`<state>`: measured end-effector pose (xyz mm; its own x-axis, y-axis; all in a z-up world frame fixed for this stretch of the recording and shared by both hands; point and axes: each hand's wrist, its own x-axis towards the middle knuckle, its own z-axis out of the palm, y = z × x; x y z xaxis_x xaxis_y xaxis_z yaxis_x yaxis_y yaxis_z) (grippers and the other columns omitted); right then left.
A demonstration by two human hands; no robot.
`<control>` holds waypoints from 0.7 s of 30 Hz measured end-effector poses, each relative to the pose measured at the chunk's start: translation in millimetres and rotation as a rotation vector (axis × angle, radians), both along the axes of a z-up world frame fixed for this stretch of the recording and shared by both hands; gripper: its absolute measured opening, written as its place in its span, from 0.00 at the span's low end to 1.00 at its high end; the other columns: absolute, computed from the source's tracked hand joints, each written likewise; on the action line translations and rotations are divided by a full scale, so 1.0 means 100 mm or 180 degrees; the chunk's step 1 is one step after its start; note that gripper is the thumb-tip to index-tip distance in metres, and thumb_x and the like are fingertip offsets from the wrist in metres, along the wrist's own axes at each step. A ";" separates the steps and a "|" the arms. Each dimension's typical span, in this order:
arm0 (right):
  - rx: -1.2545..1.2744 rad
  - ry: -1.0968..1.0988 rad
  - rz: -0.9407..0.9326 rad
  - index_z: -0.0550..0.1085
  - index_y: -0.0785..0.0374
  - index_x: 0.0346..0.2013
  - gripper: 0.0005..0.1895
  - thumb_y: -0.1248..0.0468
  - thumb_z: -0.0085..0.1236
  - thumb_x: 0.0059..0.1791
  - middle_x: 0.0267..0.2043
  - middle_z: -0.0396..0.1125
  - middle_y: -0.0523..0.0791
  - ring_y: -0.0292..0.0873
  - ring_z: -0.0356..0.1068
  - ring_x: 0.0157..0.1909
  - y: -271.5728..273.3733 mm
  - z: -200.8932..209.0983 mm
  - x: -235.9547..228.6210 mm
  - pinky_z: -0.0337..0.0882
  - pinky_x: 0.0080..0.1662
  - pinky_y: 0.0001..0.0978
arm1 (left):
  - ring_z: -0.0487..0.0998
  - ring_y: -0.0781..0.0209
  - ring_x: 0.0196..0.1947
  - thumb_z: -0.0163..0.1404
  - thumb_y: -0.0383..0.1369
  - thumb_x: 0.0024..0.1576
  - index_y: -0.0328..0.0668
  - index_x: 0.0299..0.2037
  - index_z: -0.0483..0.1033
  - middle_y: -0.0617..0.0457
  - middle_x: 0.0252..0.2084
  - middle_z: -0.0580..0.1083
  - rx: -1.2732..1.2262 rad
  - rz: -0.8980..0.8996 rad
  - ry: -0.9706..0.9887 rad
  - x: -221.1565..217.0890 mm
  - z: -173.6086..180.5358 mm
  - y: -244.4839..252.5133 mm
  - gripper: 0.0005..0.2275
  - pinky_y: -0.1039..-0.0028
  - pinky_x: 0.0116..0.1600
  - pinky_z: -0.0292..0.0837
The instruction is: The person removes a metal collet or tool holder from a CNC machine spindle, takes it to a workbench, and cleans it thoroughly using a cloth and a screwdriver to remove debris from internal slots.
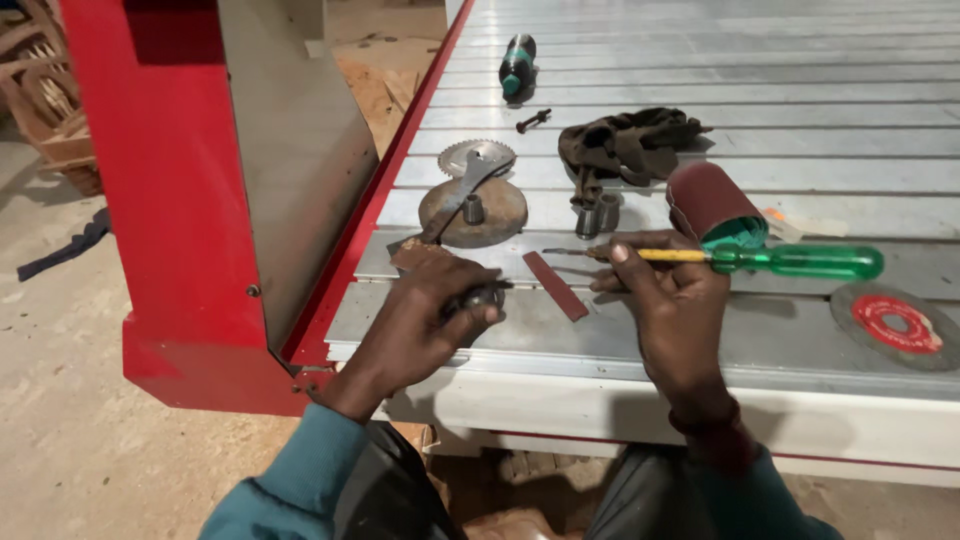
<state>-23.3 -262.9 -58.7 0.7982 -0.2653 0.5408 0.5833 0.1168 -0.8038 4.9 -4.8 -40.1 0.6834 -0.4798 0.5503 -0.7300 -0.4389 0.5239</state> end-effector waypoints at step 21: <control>-0.0155 0.0559 -0.0249 0.73 0.75 0.42 0.13 0.64 0.50 0.58 0.38 0.74 0.55 0.45 0.76 0.33 -0.02 0.04 0.02 0.78 0.38 0.38 | 0.82 0.60 0.29 0.38 0.43 0.69 0.33 0.61 0.72 0.39 0.41 0.80 -0.2992 -0.1407 0.2586 0.36 -0.20 0.26 0.21 0.76 0.33 0.79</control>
